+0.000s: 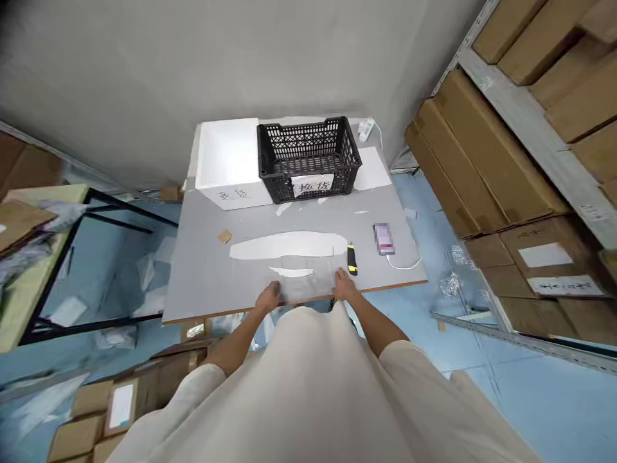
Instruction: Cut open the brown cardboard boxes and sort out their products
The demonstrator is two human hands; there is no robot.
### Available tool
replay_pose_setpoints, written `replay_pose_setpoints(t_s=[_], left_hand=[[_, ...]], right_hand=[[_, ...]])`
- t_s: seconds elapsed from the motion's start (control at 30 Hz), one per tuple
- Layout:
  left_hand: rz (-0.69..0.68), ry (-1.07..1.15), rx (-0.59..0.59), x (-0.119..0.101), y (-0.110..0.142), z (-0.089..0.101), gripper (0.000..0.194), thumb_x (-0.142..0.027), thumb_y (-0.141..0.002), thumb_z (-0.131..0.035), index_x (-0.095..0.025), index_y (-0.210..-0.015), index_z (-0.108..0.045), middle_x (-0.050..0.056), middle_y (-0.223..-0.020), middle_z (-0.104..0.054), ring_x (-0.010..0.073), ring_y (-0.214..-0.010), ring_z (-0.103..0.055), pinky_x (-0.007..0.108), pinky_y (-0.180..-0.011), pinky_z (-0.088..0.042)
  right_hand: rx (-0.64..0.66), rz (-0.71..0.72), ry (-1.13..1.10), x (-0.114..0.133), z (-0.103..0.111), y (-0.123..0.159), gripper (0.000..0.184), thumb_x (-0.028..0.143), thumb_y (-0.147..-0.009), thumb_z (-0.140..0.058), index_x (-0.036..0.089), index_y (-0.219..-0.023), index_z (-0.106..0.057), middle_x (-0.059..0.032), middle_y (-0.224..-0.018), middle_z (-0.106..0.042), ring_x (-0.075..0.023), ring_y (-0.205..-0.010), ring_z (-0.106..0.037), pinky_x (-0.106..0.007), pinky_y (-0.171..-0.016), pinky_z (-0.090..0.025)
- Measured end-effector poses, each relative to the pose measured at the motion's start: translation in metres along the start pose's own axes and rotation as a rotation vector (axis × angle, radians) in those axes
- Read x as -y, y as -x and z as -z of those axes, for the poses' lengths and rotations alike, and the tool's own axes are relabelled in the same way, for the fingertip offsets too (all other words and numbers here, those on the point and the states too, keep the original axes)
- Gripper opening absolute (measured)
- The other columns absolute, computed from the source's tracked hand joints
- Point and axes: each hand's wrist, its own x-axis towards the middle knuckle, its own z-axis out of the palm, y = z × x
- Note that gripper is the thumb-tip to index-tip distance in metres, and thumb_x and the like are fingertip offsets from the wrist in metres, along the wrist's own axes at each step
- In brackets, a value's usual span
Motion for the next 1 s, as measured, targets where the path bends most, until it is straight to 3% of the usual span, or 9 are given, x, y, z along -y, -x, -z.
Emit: replay_pose_setpoints(t_s=[0.17,0.4,0.7,1.0], left_hand=[[0.016,0.036,-0.002,-0.002,-0.003,-0.001,0.039,-0.025,-0.091,-0.053,-0.021,-0.129,-0.047,0.013,-0.128,-0.065,0.026,-0.117,-0.063,0.033,-0.094,-0.045],[0.087,0.056,0.002,-0.004,-0.001,0.006,0.054,-0.029,-0.09,-0.056,-0.022,-0.141,-0.041,0.014,-0.137,-0.062,0.0275,-0.123,-0.061,0.033,-0.095,-0.045],[0.119,0.094,-0.008,-0.005,0.002,0.011,0.052,-0.032,-0.09,-0.056,-0.02,-0.139,-0.045,0.016,-0.138,-0.061,0.0309,-0.124,-0.061,0.036,-0.094,-0.046],[0.111,0.097,-0.023,-0.007,0.002,0.008,0.049,-0.028,-0.09,-0.055,-0.019,-0.136,-0.046,0.015,-0.138,-0.061,0.0288,-0.125,-0.06,0.034,-0.096,-0.045]], right_hand=[[0.021,-0.006,-0.025,-0.006,0.004,0.0,0.083,0.035,-0.089,-0.055,0.009,-0.161,-0.024,-0.0145,-0.171,-0.003,-0.0292,-0.157,-0.007,-0.041,-0.123,-0.022],[0.049,0.016,-0.022,-0.01,0.006,-0.006,0.079,0.033,-0.09,-0.056,0.008,-0.16,-0.027,-0.0167,-0.171,-0.001,-0.0307,-0.157,-0.009,-0.041,-0.123,-0.021],[0.031,0.037,-0.025,-0.012,0.001,-0.01,0.079,0.032,-0.09,-0.056,0.01,-0.161,-0.026,-0.017,-0.17,-0.004,-0.0317,-0.157,-0.011,-0.043,-0.123,-0.023],[0.013,0.055,-0.034,-0.017,0.001,-0.011,0.078,0.032,-0.091,-0.055,0.009,-0.16,-0.027,-0.0174,-0.17,-0.007,-0.0313,-0.156,-0.013,-0.041,-0.123,-0.023]])
